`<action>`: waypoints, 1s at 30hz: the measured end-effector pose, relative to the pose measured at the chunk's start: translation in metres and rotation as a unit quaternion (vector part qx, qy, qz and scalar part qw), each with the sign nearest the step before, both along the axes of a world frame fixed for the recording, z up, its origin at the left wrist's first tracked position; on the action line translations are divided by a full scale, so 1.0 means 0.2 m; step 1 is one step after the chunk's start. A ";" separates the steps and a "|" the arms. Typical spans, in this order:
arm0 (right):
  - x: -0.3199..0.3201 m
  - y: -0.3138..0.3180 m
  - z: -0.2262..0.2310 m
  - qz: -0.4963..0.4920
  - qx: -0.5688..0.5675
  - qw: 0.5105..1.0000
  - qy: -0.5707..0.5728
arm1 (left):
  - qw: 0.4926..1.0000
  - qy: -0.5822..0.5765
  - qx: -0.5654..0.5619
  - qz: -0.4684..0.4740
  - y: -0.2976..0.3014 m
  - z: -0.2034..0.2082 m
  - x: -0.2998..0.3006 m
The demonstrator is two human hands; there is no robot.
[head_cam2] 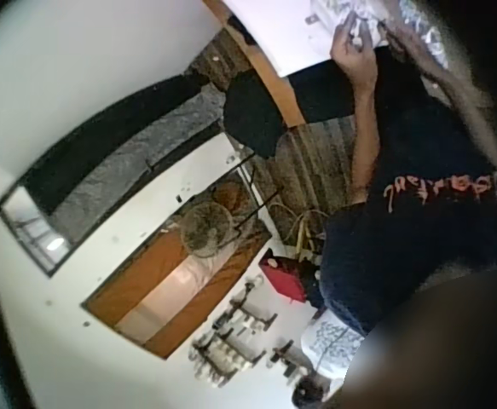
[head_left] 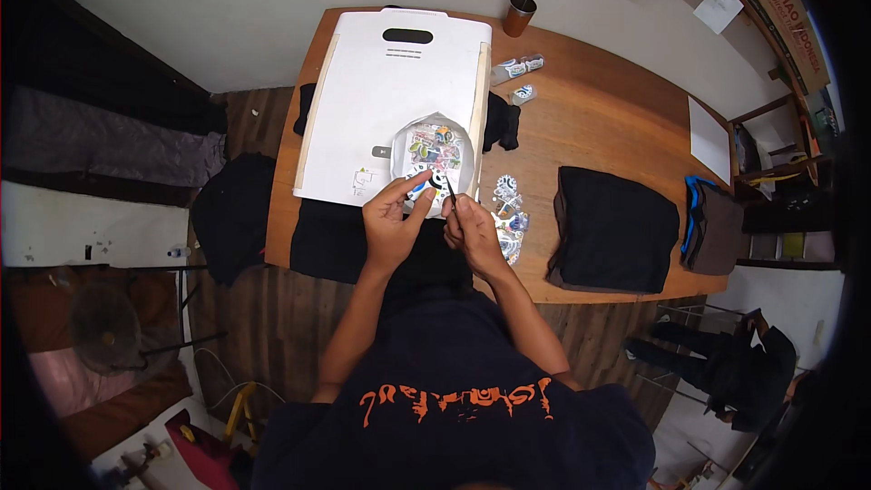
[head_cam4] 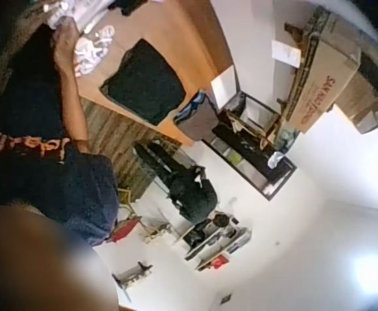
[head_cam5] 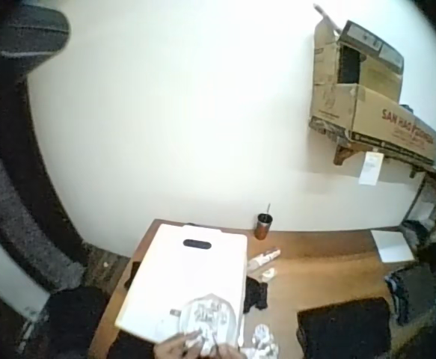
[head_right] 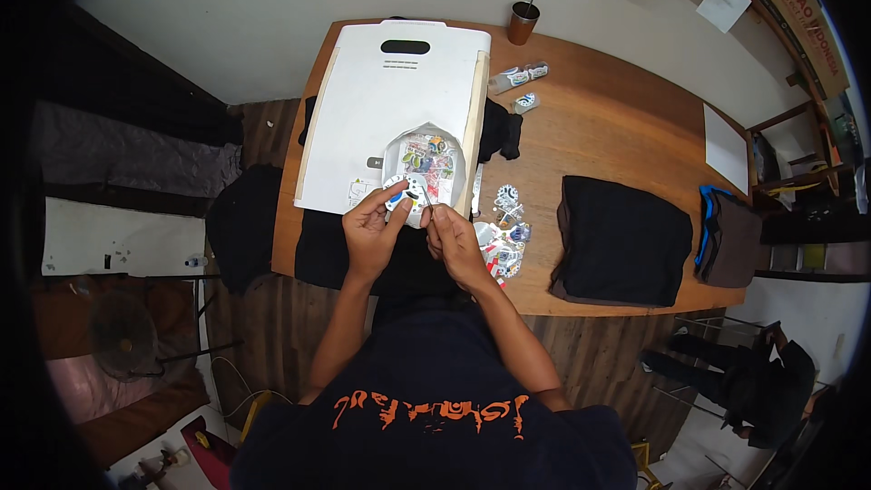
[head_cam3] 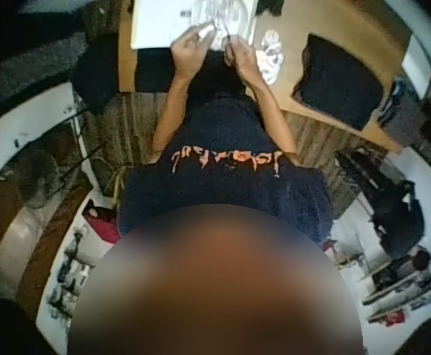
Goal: Sorting and organizing decorative stickers into a small plastic container.
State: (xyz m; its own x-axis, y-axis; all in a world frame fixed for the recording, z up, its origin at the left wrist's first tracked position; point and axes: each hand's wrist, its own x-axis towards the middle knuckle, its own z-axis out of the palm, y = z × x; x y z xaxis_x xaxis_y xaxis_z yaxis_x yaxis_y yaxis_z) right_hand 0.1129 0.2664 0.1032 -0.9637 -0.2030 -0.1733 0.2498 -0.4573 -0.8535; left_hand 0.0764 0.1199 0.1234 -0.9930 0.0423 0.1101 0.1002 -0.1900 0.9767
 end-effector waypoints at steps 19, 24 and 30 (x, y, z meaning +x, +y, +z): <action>0.01 0.01 -0.05 0.015 0.009 1.000 0.004 | 1.000 0.015 -0.006 0.010 0.01 -0.01 -0.01; 0.01 0.00 -0.05 0.020 0.010 1.000 0.010 | 1.000 0.005 -0.001 0.008 0.01 -0.02 0.00; 0.01 -0.01 -0.04 0.011 0.011 1.000 0.007 | 1.000 0.003 -0.004 0.011 0.01 -0.01 0.00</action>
